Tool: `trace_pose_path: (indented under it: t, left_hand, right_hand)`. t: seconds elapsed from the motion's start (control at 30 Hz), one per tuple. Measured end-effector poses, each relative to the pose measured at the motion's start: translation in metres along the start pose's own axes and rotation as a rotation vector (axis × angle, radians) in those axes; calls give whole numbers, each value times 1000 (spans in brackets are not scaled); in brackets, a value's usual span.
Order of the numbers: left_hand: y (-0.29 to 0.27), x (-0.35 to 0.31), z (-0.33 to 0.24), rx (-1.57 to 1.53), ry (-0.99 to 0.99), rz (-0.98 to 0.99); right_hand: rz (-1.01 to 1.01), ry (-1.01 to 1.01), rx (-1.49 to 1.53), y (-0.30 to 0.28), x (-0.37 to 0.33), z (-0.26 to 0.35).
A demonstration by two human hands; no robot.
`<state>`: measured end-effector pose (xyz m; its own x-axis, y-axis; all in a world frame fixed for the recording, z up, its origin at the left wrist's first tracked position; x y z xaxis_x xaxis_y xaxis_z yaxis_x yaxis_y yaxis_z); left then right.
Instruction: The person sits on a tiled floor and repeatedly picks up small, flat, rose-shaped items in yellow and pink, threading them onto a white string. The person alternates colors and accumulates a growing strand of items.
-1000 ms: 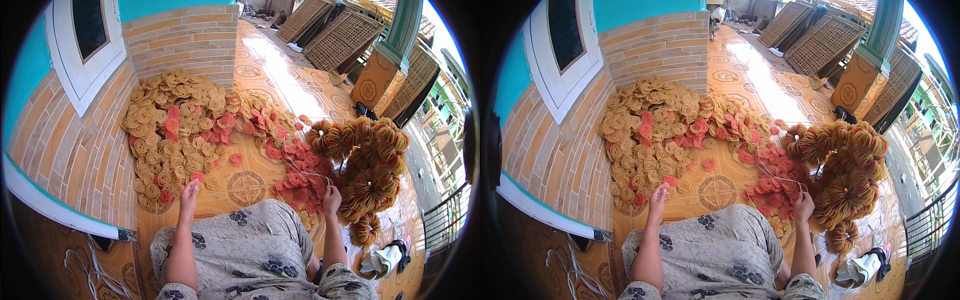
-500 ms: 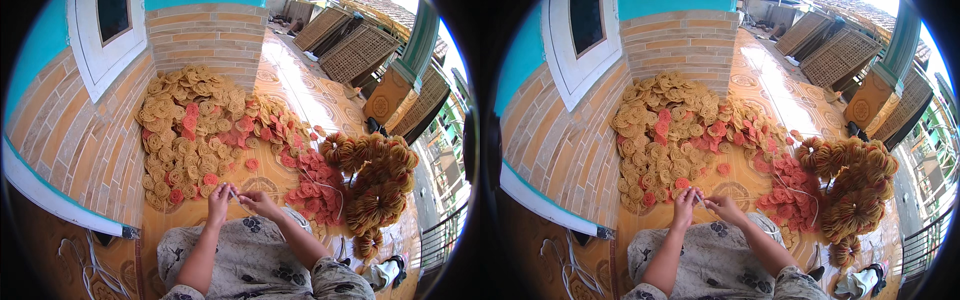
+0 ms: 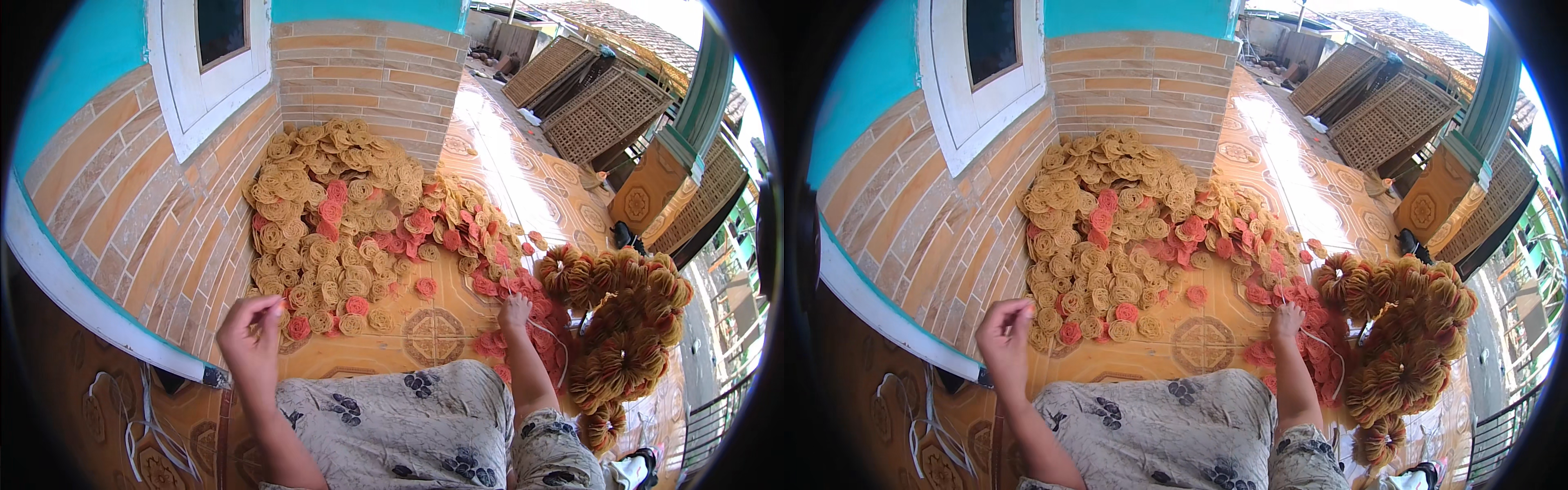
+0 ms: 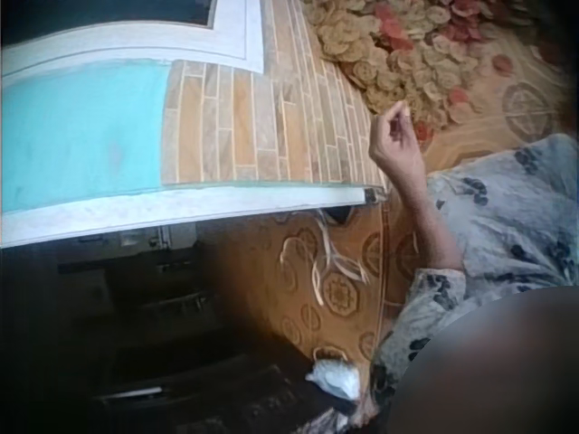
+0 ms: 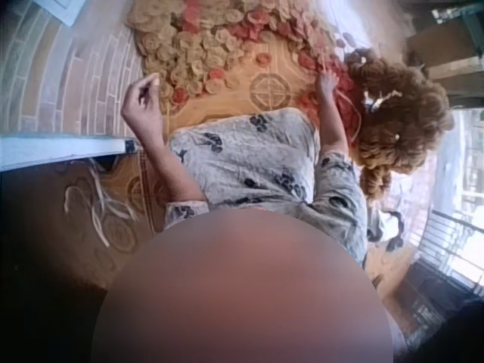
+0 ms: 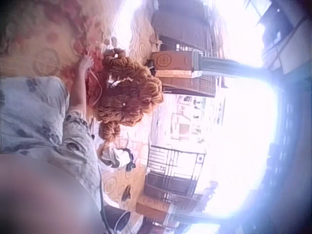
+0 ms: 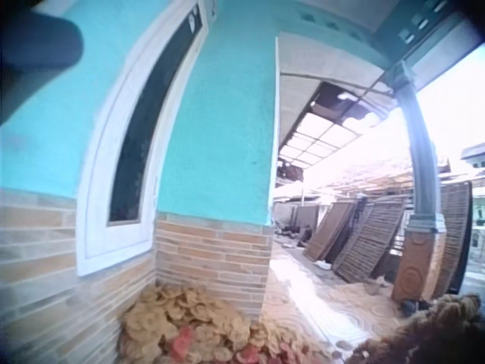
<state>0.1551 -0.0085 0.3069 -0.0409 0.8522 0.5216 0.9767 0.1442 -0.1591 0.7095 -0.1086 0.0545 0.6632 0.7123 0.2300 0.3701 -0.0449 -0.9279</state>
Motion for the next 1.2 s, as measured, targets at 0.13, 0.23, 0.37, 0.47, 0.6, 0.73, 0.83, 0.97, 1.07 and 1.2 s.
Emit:
trace_pose_path:
  t: [0.13,0.23,0.37,0.47,0.6,0.73,0.83,0.97,1.07,1.2]
  left_hand:
    - [115,-8,85,-99,-315,426]
    - [164,-46,152,-367,-586,459]
    - [178,-75,213,-401,-711,430]
    - [172,-69,233,-421,-739,404]
    - [169,-54,235,-497,-737,344]
    - [167,-47,232,-469,-805,317]
    - [167,-46,225,-447,-826,335]
    - [172,-46,220,-446,-815,352]
    - [174,-48,219,-437,-794,371]
    - [174,-51,223,-408,-779,411]
  right_hand:
    - [138,120,347,-40,0,21]
    - [293,25,1114,-74,-2,82]
    - [625,-21,2063,-109,-30,192]
    - [450,-301,1584,-125,-49,233]
    - [297,-455,1305,-128,-64,257]
    - [606,-267,1630,-112,-72,276]
    - [751,-213,1667,-107,-76,279]
    - [855,-182,1704,-112,-77,275]
    - [895,-219,1732,-121,-80,276]
    - [835,-247,1657,-129,-83,277]
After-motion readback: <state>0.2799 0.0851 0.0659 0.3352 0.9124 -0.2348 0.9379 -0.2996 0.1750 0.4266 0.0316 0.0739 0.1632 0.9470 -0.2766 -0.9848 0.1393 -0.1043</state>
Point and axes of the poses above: each hand's wrist, its own x-axis towards the middle knuckle, its own y-axis out of the palm, z = x × y, the point moved 5 cm from there along x, towards the middle knuckle, and after that the axes turned 2 degrees about -x, right-handed, at the moved point
